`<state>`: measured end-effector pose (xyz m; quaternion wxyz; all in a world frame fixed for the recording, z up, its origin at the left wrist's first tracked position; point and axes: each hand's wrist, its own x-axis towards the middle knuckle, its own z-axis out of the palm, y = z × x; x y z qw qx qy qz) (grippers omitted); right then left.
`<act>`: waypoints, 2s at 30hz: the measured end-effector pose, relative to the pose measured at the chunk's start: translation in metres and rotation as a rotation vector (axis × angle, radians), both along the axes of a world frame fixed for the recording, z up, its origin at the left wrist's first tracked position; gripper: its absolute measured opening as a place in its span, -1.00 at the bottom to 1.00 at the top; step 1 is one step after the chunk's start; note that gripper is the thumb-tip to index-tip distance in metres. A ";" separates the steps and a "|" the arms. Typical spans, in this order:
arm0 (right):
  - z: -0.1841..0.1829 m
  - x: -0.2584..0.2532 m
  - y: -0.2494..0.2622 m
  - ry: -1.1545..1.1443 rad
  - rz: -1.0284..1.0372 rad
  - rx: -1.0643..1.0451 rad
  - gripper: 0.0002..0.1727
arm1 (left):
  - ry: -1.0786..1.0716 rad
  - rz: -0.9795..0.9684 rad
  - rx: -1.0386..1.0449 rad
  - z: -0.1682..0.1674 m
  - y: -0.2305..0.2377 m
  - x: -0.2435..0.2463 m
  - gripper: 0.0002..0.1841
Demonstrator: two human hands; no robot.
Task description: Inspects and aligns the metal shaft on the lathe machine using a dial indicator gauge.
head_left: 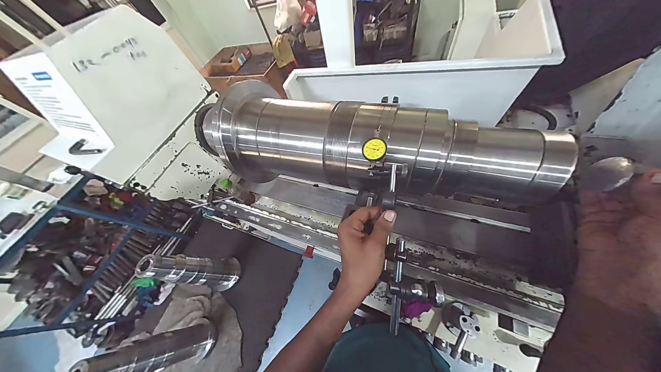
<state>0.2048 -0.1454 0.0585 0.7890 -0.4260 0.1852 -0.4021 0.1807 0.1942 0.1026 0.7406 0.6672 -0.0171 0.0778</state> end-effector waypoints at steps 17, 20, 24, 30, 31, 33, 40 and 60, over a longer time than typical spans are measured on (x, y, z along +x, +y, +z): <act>0.000 0.000 0.000 0.015 -0.003 0.004 -0.34 | 0.080 0.012 -0.014 0.008 0.002 0.002 -0.97; 0.001 0.000 0.001 0.012 -0.002 0.007 -0.33 | 0.077 0.043 0.016 0.010 0.001 0.001 -0.97; 0.000 0.000 0.000 0.024 -0.002 0.004 -0.31 | 0.038 0.087 0.069 0.010 -0.003 0.000 -0.95; -0.001 0.001 -0.002 0.022 -0.002 0.009 -0.26 | 0.003 0.121 0.120 0.008 -0.006 0.000 -0.94; -0.001 0.001 -0.002 0.019 0.000 0.010 -0.26 | -0.006 0.126 0.129 0.008 -0.006 -0.001 -0.94; 0.001 0.001 -0.001 0.020 0.000 0.010 -0.27 | -0.019 0.131 0.138 0.007 -0.006 -0.001 -0.94; -0.001 0.001 -0.003 0.018 0.003 0.030 -0.24 | -0.062 0.150 0.161 0.005 -0.008 -0.001 -0.93; -0.001 0.001 -0.002 -0.001 0.007 0.023 -0.35 | -0.165 0.180 0.220 -0.003 -0.008 -0.004 -0.92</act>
